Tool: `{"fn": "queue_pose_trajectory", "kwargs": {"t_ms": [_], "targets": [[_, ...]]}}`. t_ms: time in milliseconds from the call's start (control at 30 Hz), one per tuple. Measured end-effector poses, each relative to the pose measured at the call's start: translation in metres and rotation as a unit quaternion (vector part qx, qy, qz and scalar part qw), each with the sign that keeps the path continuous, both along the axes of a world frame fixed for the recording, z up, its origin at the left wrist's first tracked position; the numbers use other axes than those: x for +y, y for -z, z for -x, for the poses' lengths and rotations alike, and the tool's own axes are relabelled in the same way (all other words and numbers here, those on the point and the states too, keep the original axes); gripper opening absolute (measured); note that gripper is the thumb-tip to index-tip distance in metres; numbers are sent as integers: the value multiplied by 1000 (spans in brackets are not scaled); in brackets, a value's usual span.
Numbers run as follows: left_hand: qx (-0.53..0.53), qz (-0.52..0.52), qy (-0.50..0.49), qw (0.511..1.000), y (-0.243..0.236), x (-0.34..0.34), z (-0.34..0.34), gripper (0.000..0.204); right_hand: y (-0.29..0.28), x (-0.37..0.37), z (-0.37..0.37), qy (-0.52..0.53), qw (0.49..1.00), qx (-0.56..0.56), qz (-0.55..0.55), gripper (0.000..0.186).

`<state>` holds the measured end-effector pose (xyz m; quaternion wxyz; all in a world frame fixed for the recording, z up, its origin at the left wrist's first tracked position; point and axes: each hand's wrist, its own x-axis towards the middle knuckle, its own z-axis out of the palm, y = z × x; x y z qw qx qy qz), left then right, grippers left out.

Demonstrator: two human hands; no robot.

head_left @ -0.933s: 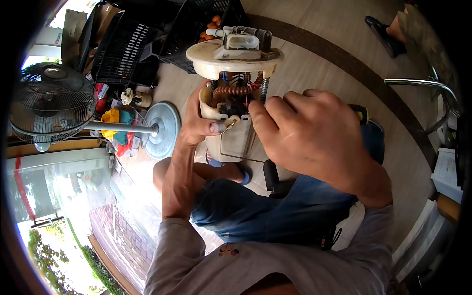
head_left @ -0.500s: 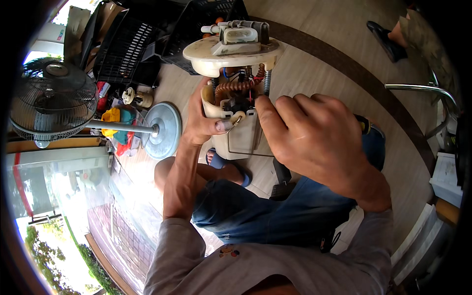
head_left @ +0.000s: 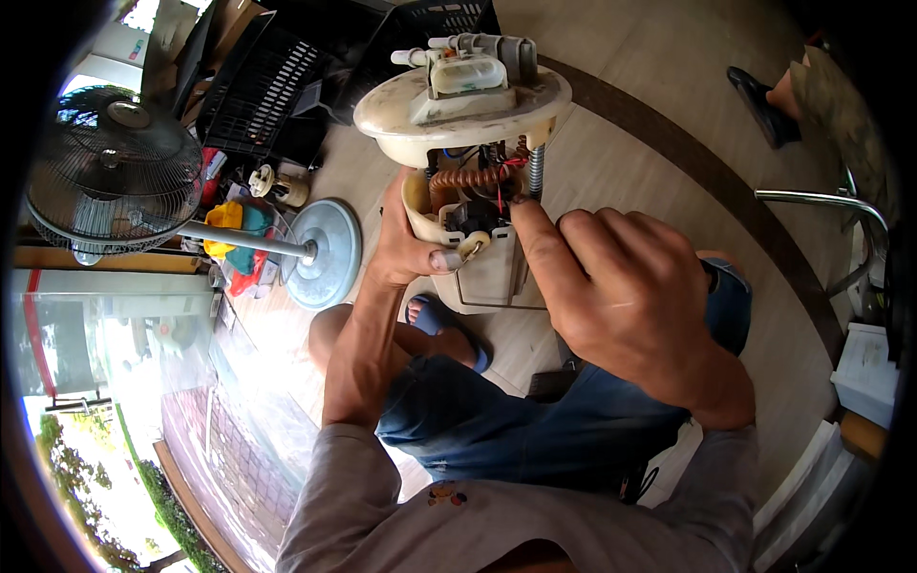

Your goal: The person unscrews and removes a component from a metal housing by hand, then picks up and points out details on a fuel pump assembly using a screwdriver.

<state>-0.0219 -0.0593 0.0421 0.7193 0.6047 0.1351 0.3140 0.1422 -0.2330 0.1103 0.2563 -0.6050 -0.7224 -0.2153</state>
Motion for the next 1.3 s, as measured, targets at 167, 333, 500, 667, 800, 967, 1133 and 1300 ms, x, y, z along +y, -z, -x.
{"fn": "queue_pose_trajectory", "kwargs": {"t_ms": [167, 333, 500, 667, 800, 967, 1133, 1300], "targets": [[-13, 29, 23, 999, 6, 8, -3, 118, -14, 2, -2, 6, 1000, 7, 8, 38], [-31, 33, 10, 999, -3, 9, -8, 114, -33, 3, -23, -7, 987, 157, -22, 36], [-143, 173, 101, 969, 1, 11, -10, 115, -10, 33, -44, -69, 898, 426, -84, 32], [-272, 225, 233, 906, -6, 8, -17, 121, -3, 45, -78, -70, 682, 723, -83, 32], [-302, 276, 278, 869, -25, 7, -17, 123, 22, 55, -108, -46, 599, 799, -22, 35], [-315, 252, 259, 877, -27, 10, -9, 123, 63, 68, -101, 21, 524, 850, 55, 39], [-326, 236, 251, 880, -25, 10, -10, 123, 68, 67, -80, 0, 529, 840, 122, 41], [-316, 225, 229, 893, -20, 13, -3, 123, 63, 66, -70, 0, 523, 837, 158, 47]]}}
